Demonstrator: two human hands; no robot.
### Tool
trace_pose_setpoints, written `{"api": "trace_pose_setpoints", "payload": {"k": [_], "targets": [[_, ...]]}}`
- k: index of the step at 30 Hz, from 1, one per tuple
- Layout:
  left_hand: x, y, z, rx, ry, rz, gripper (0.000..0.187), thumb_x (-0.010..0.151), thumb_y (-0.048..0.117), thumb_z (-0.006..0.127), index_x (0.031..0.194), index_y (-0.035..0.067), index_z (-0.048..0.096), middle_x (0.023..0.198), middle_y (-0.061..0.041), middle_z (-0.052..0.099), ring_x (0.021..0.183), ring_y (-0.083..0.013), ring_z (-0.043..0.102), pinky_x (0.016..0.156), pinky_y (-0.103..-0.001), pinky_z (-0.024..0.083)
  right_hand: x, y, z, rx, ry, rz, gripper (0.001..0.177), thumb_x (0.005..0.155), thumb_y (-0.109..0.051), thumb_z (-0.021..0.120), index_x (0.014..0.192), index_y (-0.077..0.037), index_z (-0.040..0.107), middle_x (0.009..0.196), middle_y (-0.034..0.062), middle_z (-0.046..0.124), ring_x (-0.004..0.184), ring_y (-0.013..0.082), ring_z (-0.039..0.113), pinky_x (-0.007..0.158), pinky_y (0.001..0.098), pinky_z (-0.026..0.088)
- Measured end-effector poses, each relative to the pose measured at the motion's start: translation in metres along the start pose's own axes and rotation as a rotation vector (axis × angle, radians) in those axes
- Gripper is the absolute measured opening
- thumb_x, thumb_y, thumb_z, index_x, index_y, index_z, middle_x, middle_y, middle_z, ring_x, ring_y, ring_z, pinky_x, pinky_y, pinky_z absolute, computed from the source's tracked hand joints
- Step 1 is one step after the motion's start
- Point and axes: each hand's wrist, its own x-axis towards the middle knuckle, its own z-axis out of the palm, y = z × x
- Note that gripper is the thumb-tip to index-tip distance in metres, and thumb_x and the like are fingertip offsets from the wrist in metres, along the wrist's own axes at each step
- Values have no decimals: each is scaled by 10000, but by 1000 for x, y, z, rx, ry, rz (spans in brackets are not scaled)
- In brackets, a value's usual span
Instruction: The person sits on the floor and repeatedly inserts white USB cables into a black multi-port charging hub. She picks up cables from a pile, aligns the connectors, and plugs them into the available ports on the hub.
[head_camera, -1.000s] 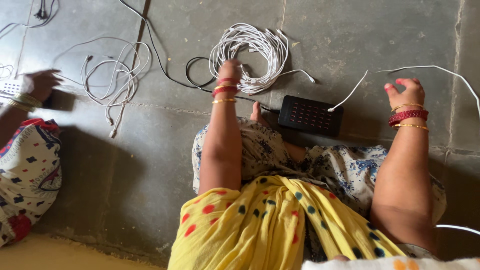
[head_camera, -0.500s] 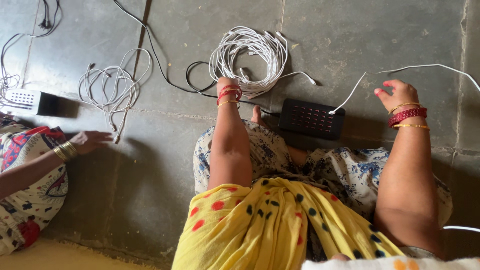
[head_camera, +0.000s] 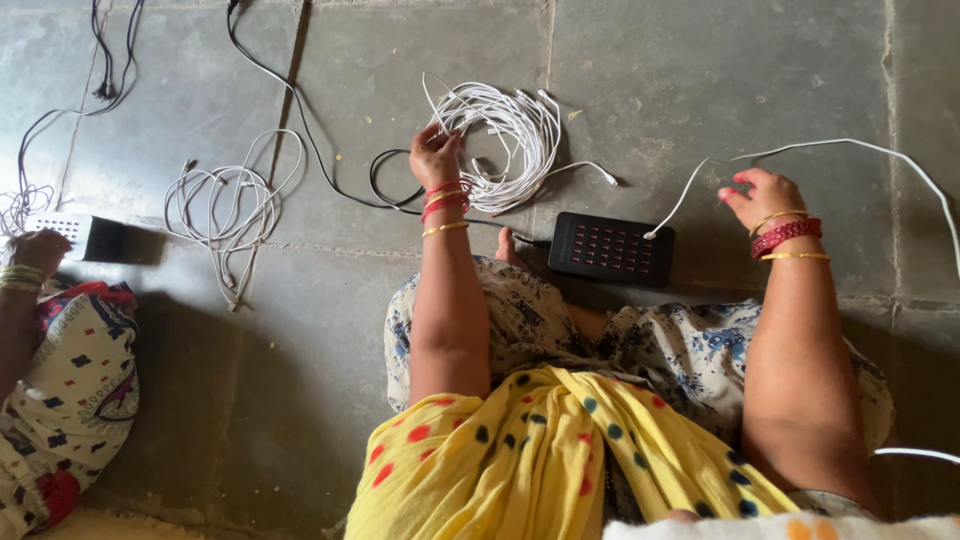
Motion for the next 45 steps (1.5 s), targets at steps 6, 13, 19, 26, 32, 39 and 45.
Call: {"api": "trace_pose_setpoints", "payload": {"k": [6, 13, 19, 26, 32, 39, 45], "targets": [[-52, 70, 4, -364, -465, -107, 327, 935, -44, 675, 1262, -47, 675, 1068, -131, 768, 956, -203, 749, 865, -316, 605, -25, -64, -21, 217, 128, -243, 351, 945, -261, 799, 1206, -38, 728, 1084, 188, 751, 972, 317, 743, 839, 408, 584], [-133, 93, 19, -129, -732, -20, 284, 1031, -26, 603, 1312, -32, 645, 1068, -120, 769, 973, -168, 726, 885, -296, 598, -66, -154, -47, 471, 77, -399, 281, 967, -93, 753, 1231, -12, 704, 1046, 164, 757, 935, 207, 754, 815, 316, 593], [-158, 107, 37, 102, -1141, 138, 371, 984, -40, 613, 1349, 14, 651, 1009, -88, 769, 916, -141, 722, 814, -276, 594, -92, -211, -53, 966, -108, -278, 708, 856, -12, 689, 1486, -159, 401, 1082, 28, 748, 878, 41, 719, 747, 206, 560], [-226, 97, 72, 537, -1172, 568, 346, 916, 177, 678, 1259, 216, 700, 976, -108, 769, 821, -288, 740, 721, -395, 580, -70, -166, -37, 348, -131, -221, 194, 1025, -184, 709, 1187, -90, 761, 884, 119, 772, 780, 162, 728, 735, 295, 562], [-247, 66, 83, 640, -1122, 602, 263, 963, 238, 605, 1206, 201, 700, 914, -101, 749, 830, -334, 717, 702, -457, 559, -55, -127, -20, 213, -158, -137, 351, 935, -328, 764, 1186, -82, 754, 960, 165, 765, 866, 235, 752, 778, 348, 568], [-245, 48, 85, 698, -1102, 595, 246, 973, 228, 581, 1180, 197, 709, 943, -104, 751, 829, -341, 715, 701, -466, 563, -49, -114, -7, 144, -194, -138, 402, 919, -371, 761, 1190, -76, 740, 1009, 155, 773, 943, 257, 760, 824, 368, 579], [-248, 45, 86, 731, -1118, 584, 274, 969, 229, 581, 1213, 194, 701, 956, -109, 747, 836, -347, 711, 705, -468, 563, -53, -122, -15, 143, -171, -107, 391, 917, -352, 772, 1197, -81, 744, 1000, 158, 773, 934, 254, 763, 816, 367, 579]]}}
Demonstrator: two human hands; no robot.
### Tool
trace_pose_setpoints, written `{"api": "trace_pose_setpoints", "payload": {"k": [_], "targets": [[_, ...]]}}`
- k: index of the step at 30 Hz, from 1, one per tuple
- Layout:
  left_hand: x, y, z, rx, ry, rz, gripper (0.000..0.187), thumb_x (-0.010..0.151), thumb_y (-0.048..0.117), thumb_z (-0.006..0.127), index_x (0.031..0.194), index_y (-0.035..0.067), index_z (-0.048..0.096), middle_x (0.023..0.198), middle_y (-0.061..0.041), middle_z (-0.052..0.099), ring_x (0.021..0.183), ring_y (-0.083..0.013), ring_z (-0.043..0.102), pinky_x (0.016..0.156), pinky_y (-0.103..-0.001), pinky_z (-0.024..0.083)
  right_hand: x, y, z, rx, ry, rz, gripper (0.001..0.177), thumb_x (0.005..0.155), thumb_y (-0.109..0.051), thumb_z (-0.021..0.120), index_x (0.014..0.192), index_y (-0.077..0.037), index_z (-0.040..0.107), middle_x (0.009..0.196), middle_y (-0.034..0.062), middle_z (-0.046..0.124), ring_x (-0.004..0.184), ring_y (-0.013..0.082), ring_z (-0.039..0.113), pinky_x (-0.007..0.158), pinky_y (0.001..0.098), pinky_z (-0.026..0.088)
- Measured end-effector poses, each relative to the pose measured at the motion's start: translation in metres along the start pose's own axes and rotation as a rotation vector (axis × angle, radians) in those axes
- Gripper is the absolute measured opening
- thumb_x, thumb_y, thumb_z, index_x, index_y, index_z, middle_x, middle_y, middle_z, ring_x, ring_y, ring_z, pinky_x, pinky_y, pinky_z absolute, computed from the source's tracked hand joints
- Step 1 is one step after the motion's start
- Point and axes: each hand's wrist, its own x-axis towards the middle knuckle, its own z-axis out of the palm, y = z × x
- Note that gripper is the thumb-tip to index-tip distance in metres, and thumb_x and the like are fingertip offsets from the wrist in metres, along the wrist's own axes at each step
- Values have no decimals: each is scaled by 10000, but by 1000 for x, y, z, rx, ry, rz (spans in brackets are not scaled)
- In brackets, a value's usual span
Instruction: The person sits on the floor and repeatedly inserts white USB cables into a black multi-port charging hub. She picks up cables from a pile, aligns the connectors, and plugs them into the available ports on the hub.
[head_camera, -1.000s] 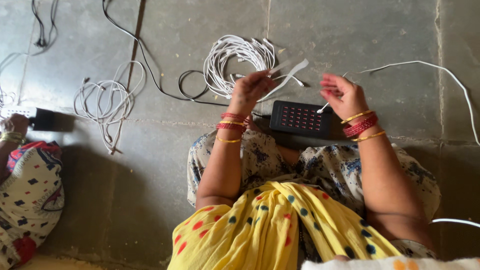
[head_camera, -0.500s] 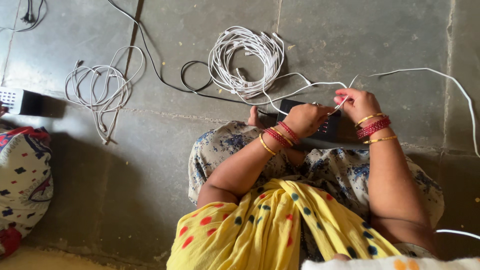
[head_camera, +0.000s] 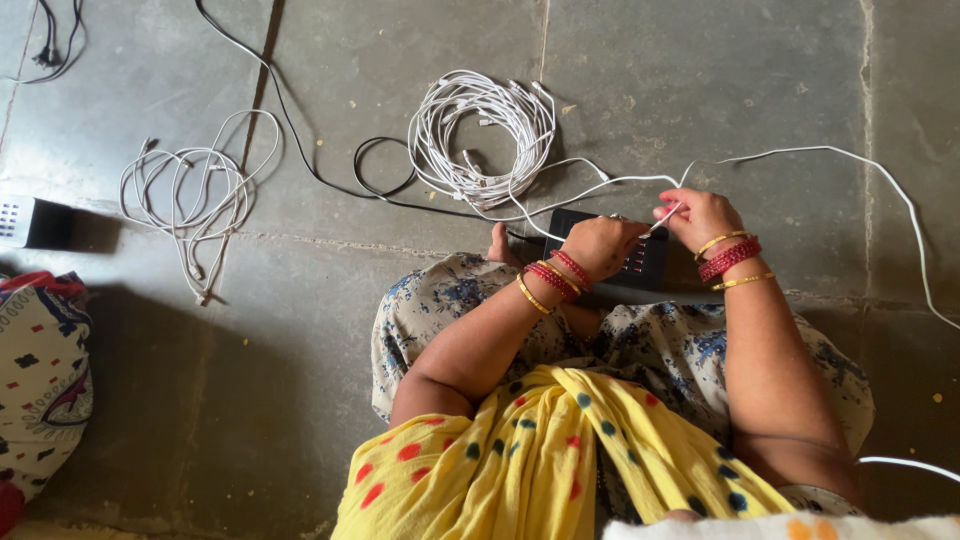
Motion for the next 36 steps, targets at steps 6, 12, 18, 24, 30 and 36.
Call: {"api": "trace_pose_setpoints", "payload": {"k": [6, 12, 18, 24, 30, 36], "targets": [[2, 4, -6, -65, 94, 15, 279, 945, 195, 603, 1206, 193, 700, 999, -96, 744, 868, -338, 709, 737, -451, 559, 1, -9, 0, 193, 214, -290, 361, 986, -272, 752, 1247, -26, 704, 1102, 163, 753, 937, 211, 741, 788, 324, 579], [4, 28, -55, 139, 386, -62, 252, 912, 237, 709, 1125, 112, 659, 1052, -91, 654, 1026, -304, 619, 869, -438, 501, -11, -33, -17, 428, -203, 127, 399, 1060, -357, 590, 924, -20, 755, 612, 102, 657, 508, 160, 607, 509, 294, 474], [2, 68, -87, 156, 767, 96, 556, 827, 378, 747, 1245, 76, 538, 1272, -186, 602, 1201, -370, 574, 1018, -467, 449, -22, -53, -24, 959, -156, 126, 443, 1093, -405, 589, 840, -53, 679, 601, 59, 592, 447, 134, 517, 425, 267, 391], [3, 42, -49, -172, 527, 195, 583, 899, 325, 760, 1340, 34, 512, 1262, -177, 638, 1155, -374, 632, 1017, -429, 511, -27, -63, -34, 1244, -68, 74, 325, 1068, -387, 599, 917, -102, 637, 925, 163, 737, 527, 115, 562, 461, 252, 415], [15, -40, -12, -300, -192, -222, 283, 1000, 318, 709, 1206, 131, 760, 1062, -156, 799, 919, -266, 782, 856, -382, 607, -19, -24, -50, 1311, 134, -8, 336, 1083, -362, 669, 930, -64, 645, 979, 190, 721, 609, 163, 566, 577, 313, 459], [16, -51, -18, -257, 136, 167, 761, 816, 247, 829, 1451, 30, 470, 1437, -255, 509, 1283, -436, 516, 1054, -481, 454, -22, -10, -83, 1446, 175, -88, 289, 1047, -322, 692, 989, -39, 694, 1069, 196, 752, 822, 238, 693, 674, 349, 518]]}}
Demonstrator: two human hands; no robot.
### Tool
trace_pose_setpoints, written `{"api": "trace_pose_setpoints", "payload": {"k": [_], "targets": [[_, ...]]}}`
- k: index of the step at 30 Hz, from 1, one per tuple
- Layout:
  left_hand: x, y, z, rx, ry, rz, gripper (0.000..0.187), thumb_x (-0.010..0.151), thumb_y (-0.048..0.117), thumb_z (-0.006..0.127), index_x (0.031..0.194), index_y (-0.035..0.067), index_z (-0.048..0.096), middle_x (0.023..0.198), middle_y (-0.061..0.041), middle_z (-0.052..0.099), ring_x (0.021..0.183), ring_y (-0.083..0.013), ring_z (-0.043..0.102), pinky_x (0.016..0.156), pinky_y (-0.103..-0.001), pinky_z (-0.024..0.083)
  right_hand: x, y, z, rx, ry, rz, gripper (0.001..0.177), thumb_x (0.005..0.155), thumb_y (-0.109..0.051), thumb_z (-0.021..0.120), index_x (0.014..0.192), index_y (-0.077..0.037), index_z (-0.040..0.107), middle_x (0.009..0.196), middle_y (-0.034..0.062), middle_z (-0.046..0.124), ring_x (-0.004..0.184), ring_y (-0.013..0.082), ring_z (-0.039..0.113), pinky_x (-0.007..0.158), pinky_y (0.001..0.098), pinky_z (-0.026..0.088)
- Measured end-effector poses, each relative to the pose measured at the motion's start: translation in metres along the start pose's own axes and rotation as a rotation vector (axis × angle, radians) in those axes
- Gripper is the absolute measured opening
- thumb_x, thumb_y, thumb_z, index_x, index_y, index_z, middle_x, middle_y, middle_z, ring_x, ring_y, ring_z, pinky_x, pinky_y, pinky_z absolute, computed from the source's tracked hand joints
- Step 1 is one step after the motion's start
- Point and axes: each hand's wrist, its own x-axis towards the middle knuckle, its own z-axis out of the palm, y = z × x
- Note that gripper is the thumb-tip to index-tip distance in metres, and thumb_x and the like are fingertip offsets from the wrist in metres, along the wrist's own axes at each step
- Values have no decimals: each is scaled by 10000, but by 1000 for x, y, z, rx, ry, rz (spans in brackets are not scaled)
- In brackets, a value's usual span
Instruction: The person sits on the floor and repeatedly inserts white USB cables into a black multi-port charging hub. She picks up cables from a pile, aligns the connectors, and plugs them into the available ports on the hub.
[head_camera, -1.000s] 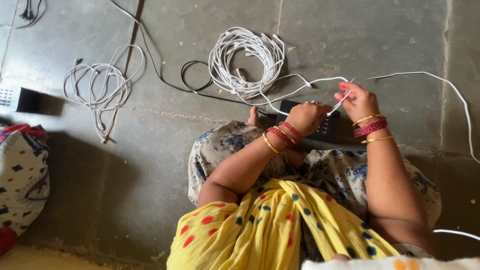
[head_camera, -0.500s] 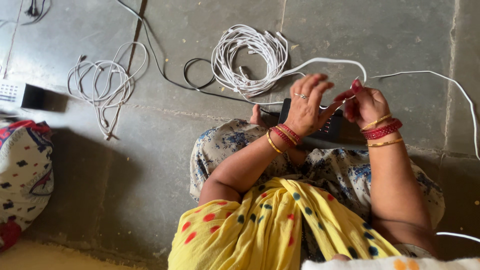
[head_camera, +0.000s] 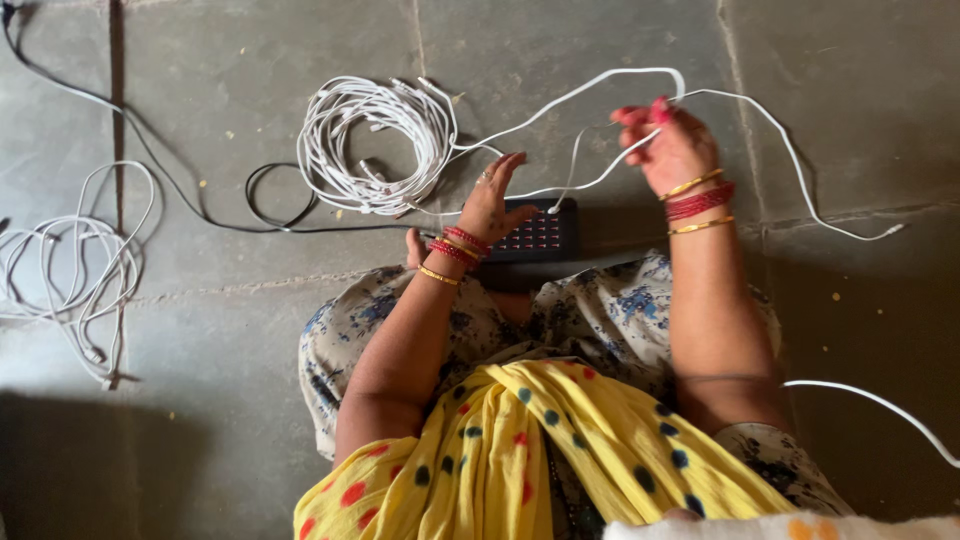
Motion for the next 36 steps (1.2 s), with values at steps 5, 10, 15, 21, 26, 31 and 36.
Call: {"api": "trace_pose_setpoints", "payload": {"k": [5, 10, 15, 21, 26, 31, 36], "targets": [[-7, 1, 27, -27, -266, -16, 567, 913, 210, 739, 1418, 95, 510, 1374, -174, 615, 1288, -344, 556, 1096, -541, 344, -13, 7, 39, 23, -52, 73, 207, 1021, -257, 706, 1050, -53, 714, 1027, 191, 725, 842, 299, 718, 659, 368, 540], [-8, -27, 33, 103, -245, -138, 141, 1002, 227, 652, 1061, 113, 712, 1023, -131, 741, 982, -316, 697, 948, -481, 498, 7, -4, -9, 291, 30, 34, 180, 977, -160, 661, 1112, -53, 714, 1075, 123, 740, 805, 248, 687, 649, 337, 524], [0, -38, -1, 41, 30, -298, 256, 997, 276, 682, 904, 38, 686, 778, -163, 718, 687, -353, 689, 623, -436, 517, 25, -34, -148, 620, 135, -163, 226, 1081, -180, 615, 1237, -23, 662, 1170, 111, 718, 947, 227, 699, 744, 305, 551], [-7, -63, -25, 42, 42, -314, 205, 929, 247, 706, 942, 49, 755, 744, -162, 705, 642, -326, 685, 610, -413, 530, 6, -75, -244, 328, 339, -687, 499, 1006, -217, 711, 1474, -150, 549, 1575, 52, 514, 1401, 255, 594, 1036, 430, 572], [-12, -75, -13, 100, -62, -427, 196, 961, 241, 679, 1023, 86, 783, 790, -183, 719, 686, -343, 695, 654, -417, 543, 4, -75, -231, -134, 414, -890, 658, 1058, -146, 778, 1604, -167, 410, 1676, -26, 399, 1489, 205, 528, 1017, 463, 565], [-26, -100, 4, 215, -157, -447, 198, 906, 197, 694, 1026, 69, 783, 861, -212, 734, 777, -377, 709, 718, -442, 557, 36, -30, -241, -465, 855, -158, 710, 973, -172, 756, 1585, -177, 395, 1438, 80, 636, 921, 199, 571, 688, 340, 477], [-24, -104, 12, -4, -164, -428, 302, 852, 61, 628, 1119, 50, 767, 904, -151, 794, 825, -273, 764, 753, -378, 588, 58, 21, -191, -881, 610, -95, 462, 975, -147, 787, 1395, -101, 602, 1201, 71, 674, 923, 72, 659, 781, 241, 580]]}}
